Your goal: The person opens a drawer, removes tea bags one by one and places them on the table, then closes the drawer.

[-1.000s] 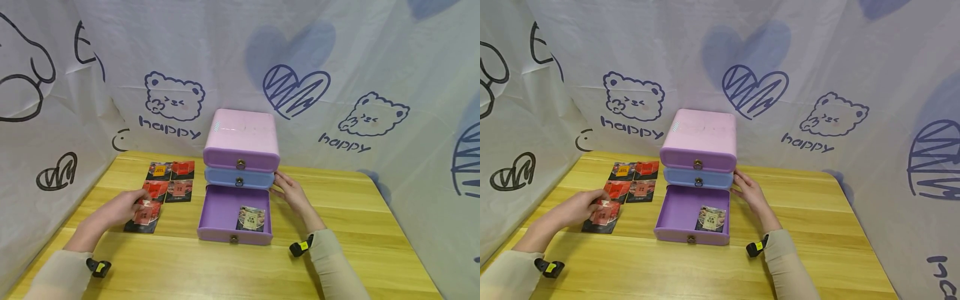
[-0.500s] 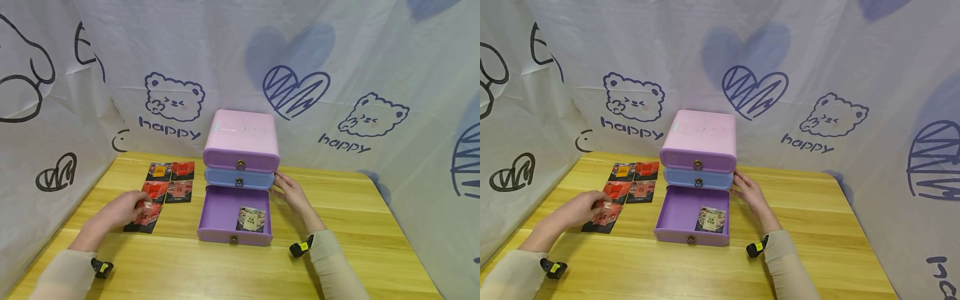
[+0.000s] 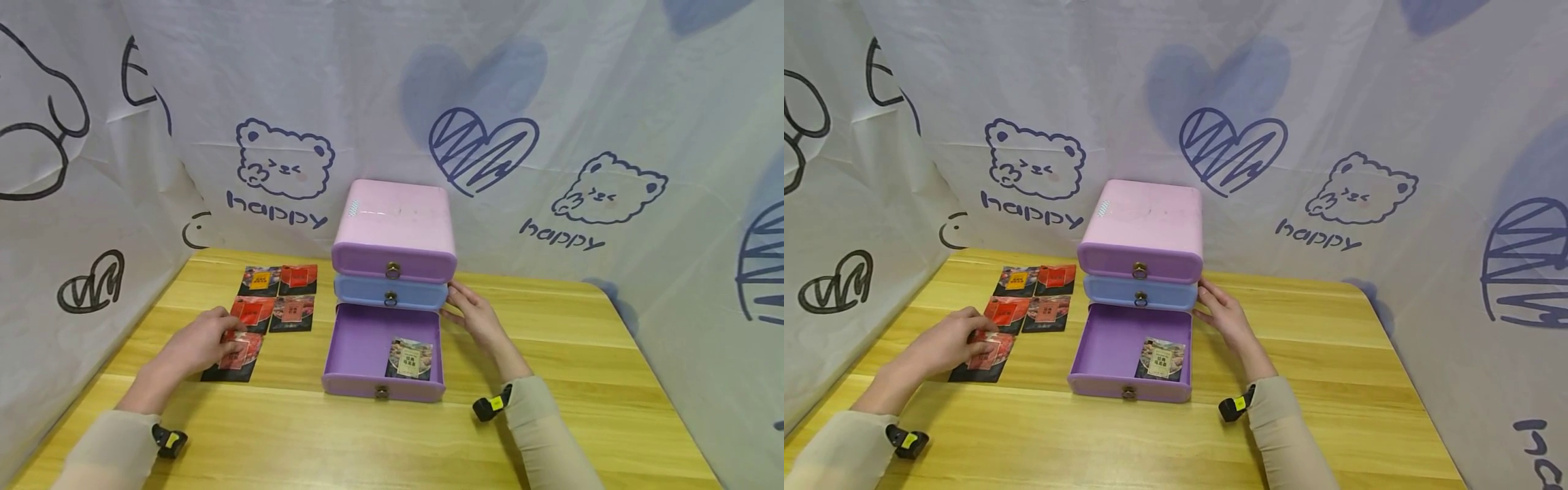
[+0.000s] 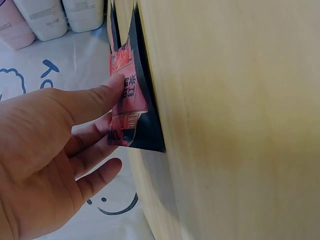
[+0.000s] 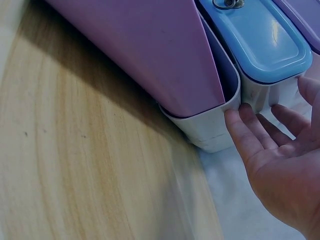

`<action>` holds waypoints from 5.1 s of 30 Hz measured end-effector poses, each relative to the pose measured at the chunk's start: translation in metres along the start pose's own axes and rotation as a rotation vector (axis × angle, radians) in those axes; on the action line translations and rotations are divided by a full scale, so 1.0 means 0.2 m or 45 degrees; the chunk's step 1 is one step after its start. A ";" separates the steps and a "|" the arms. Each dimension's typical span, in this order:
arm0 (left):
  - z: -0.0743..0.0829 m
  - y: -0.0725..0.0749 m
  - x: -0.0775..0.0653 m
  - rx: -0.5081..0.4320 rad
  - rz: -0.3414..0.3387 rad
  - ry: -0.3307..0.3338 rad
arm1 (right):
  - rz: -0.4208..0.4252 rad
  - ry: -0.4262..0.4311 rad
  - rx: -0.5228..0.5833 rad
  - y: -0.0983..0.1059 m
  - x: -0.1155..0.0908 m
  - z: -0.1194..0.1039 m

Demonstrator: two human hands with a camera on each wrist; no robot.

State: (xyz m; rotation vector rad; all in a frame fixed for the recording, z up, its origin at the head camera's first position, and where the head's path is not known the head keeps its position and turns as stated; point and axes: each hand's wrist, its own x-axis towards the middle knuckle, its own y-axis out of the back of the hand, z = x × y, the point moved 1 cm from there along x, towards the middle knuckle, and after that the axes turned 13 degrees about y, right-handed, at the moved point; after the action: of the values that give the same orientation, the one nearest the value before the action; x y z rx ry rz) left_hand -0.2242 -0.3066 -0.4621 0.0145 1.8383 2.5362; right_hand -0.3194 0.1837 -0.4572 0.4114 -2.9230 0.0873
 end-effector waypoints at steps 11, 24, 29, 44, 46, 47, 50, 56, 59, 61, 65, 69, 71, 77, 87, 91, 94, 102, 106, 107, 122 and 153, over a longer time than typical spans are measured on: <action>0.00 -0.01 0.00 0.027 0.049 -0.014 | -0.007 0.005 -0.003 0.00 0.00 -0.01; -0.01 -0.01 0.00 -0.003 0.050 -0.013 | 0.005 -0.001 -0.012 0.00 0.00 -0.01; -0.01 -0.02 0.00 -0.047 0.025 -0.048 | 0.007 0.000 -0.011 0.00 0.00 -0.01; -0.01 -0.03 0.00 -0.070 0.020 -0.173 | 0.000 0.001 -0.036 0.00 0.00 0.00; -0.01 -0.03 0.00 -0.075 0.025 -0.175 | 0.000 0.002 -0.039 0.00 0.00 0.00; -0.01 -0.02 0.00 -0.077 0.031 -0.176 | -0.003 0.003 -0.042 0.00 0.00 0.00; 0.01 -0.02 0.00 -0.080 0.053 -0.160 | 0.001 -0.002 -0.045 -0.01 0.00 -0.01; 0.11 0.02 0.01 -0.084 0.134 -0.073 | 0.001 -0.007 -0.049 -0.01 0.00 -0.01; 0.18 0.05 0.01 -0.086 0.175 -0.048 | 0.002 -0.005 -0.053 -0.01 -0.01 -0.01; 0.22 0.06 0.01 -0.105 0.201 -0.052 | -0.002 -0.001 -0.051 -0.01 -0.01 -0.01; 0.31 0.08 0.00 -0.169 0.270 -0.106 | 0.005 -0.004 -0.043 -0.01 -0.01 -0.01; 0.40 0.09 0.01 -0.228 0.318 -0.174 | 0.005 -0.008 -0.041 -0.01 -0.01 -0.01; 0.45 0.09 0.02 -0.245 0.334 -0.216 | 0.002 -0.008 -0.040 -0.01 -0.01 -0.01; 0.59 0.08 0.04 -0.287 0.401 -0.415 | -0.007 -0.002 -0.040 -0.01 -0.01 -0.01; 0.83 0.01 0.07 -0.193 0.334 -0.613 | -0.003 -0.005 -0.034 -0.01 0.00 -0.01; 0.92 -0.02 0.06 -0.130 0.267 -0.680 | -0.009 0.000 -0.035 -0.01 -0.01 -0.01; 0.98 -0.05 0.07 -0.073 0.222 -0.734 | -0.013 0.001 -0.037 -0.01 -0.01 -0.01; 1.10 -0.09 0.09 0.146 0.017 -0.794 | 0.002 -0.005 -0.024 0.00 0.00 -0.01; 1.14 -0.11 0.11 0.235 -0.089 -0.798 | -0.001 -0.001 -0.020 0.00 0.00 -0.01; 1.15 -0.12 0.11 0.249 -0.113 -0.798 | -0.004 0.000 -0.022 0.00 0.00 -0.01; 1.28 -0.23 0.19 0.316 -0.407 -0.747 | -0.020 0.010 -0.028 -0.01 -0.01 -0.01; 1.31 -0.28 0.22 0.411 -0.414 -0.688 | -0.009 0.007 0.005 -0.01 0.00 -0.01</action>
State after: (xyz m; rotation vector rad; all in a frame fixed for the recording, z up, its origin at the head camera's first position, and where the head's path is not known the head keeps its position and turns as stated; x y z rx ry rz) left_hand -0.2651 -0.0397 -0.4329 0.3362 1.8109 1.7757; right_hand -0.3180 0.1828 -0.4547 0.4210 -2.9167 0.0930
